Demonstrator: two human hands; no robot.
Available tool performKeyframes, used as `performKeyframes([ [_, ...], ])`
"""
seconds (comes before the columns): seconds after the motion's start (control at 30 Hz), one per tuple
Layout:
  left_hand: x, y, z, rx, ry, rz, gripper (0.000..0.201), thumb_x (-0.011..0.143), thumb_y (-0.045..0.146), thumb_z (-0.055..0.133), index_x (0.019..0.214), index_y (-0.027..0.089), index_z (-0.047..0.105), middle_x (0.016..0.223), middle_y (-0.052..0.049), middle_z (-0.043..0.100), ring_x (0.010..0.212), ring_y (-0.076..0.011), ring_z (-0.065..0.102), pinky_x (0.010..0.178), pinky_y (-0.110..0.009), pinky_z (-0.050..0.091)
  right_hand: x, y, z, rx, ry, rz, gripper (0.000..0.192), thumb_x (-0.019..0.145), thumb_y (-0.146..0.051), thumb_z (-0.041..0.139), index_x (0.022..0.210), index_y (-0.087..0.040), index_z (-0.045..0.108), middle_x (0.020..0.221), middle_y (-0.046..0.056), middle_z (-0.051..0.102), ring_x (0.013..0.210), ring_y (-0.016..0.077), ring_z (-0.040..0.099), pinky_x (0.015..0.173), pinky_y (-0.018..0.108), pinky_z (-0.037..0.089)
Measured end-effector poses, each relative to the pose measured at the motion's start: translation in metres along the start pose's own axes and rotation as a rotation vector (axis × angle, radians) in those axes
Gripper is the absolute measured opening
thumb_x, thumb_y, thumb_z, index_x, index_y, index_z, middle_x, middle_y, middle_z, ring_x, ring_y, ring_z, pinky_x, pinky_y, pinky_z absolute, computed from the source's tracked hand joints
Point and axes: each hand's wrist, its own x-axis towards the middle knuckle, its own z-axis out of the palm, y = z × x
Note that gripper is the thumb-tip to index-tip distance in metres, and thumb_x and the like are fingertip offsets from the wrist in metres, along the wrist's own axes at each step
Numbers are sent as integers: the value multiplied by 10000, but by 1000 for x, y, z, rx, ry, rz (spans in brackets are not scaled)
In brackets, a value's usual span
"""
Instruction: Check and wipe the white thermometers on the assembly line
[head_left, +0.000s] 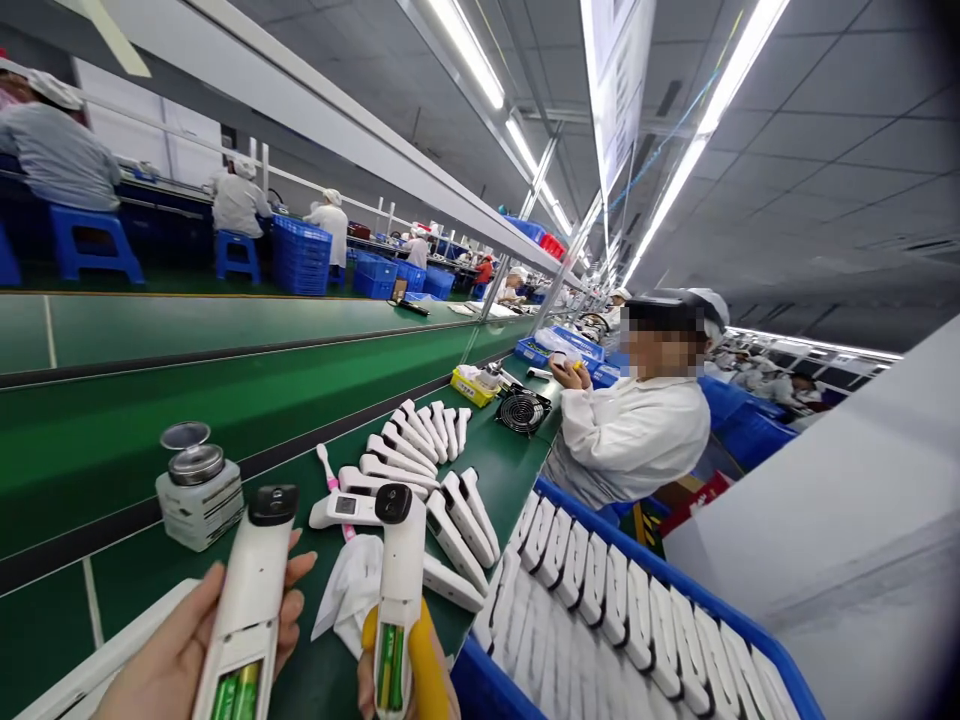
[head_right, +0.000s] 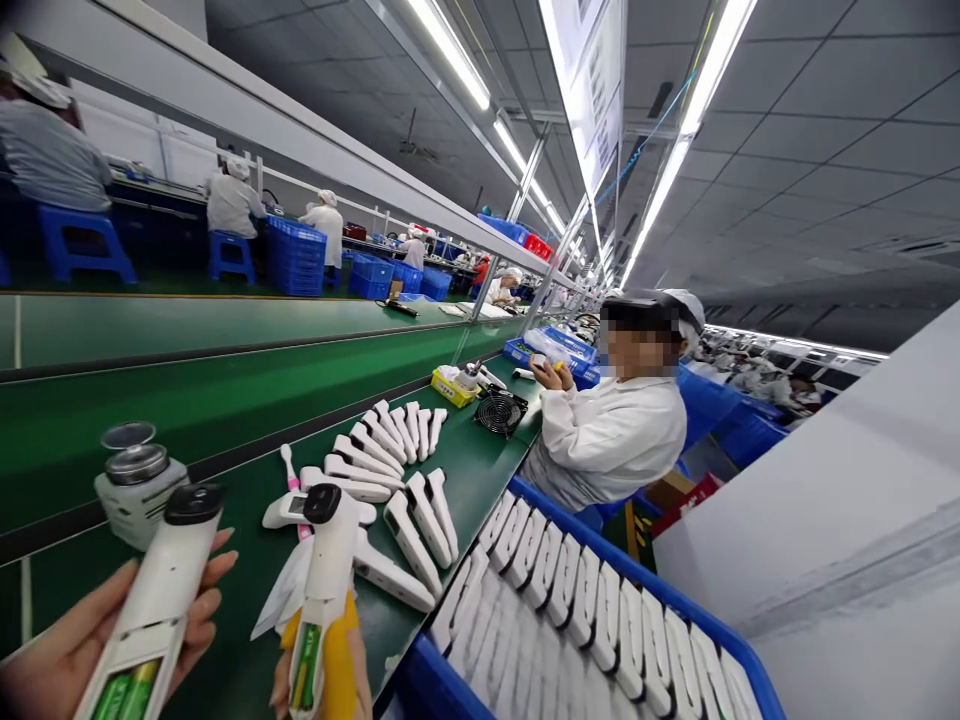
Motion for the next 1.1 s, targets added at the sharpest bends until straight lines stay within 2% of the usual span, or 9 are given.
performKeyframes([
  [0.1,-7,-6,9,48,109,-6,316,816,242,585,1107,121,563,926,-94,677,764,-202,659,734,-347,560,-4,-1,3,99,25,-3,567,649,-695,553,885,-183,612,640,45,585,543,182,566,513,311,481],
  [0.2,-18,-10,26,28,84,102,217,835,197,547,1018,85,577,836,-99,649,723,-177,638,676,-298,551,-13,-6,8,158,-20,8,459,679,-611,598,855,-187,623,635,29,576,535,156,531,479,273,446],
  [0.27,-21,-10,33,-15,64,130,161,828,187,549,960,98,578,723,-61,609,630,-146,602,554,-241,517,-17,-10,12,187,-52,38,406,705,-569,602,860,-195,628,640,21,561,527,140,498,443,247,407],
  [0.33,-21,-9,36,-28,10,156,162,843,212,523,948,101,579,707,-52,585,612,-138,576,545,-241,501,-18,-14,15,201,-62,78,362,740,-534,585,882,-204,631,648,17,547,522,130,471,432,237,387],
  [0.43,-20,-8,36,-30,-19,185,224,873,282,460,915,104,588,749,-59,585,624,-143,568,545,-251,492,-17,-16,17,198,-81,121,347,754,-516,579,912,-214,636,646,19,535,510,127,441,424,239,373],
  [0.57,-21,-9,35,-42,-18,179,266,883,332,429,926,118,580,763,-56,590,640,-152,573,551,-259,485,-14,-10,19,238,-135,109,372,721,-532,610,943,-237,647,620,17,534,480,104,403,396,206,319],
  [0.67,-22,-8,35,-53,-66,180,283,889,342,416,917,116,585,765,-56,591,634,-144,568,544,-249,473,-11,-5,19,269,-169,132,374,723,-539,606,953,-247,645,582,6,522,446,74,353,400,184,288],
  [0.93,-20,-7,33,-48,-138,213,283,892,325,408,934,118,596,803,-81,617,631,-138,562,530,-234,464,-14,-6,30,254,-83,143,389,649,-512,693,928,-254,611,591,-1,514,464,75,374,408,181,277],
  [1.1,-21,-10,31,-24,-152,223,261,878,306,439,877,111,612,817,-84,612,651,-135,564,529,-216,464,-18,-9,36,219,-11,106,445,631,-459,732,999,-270,567,660,-10,522,522,94,429,453,201,370],
])
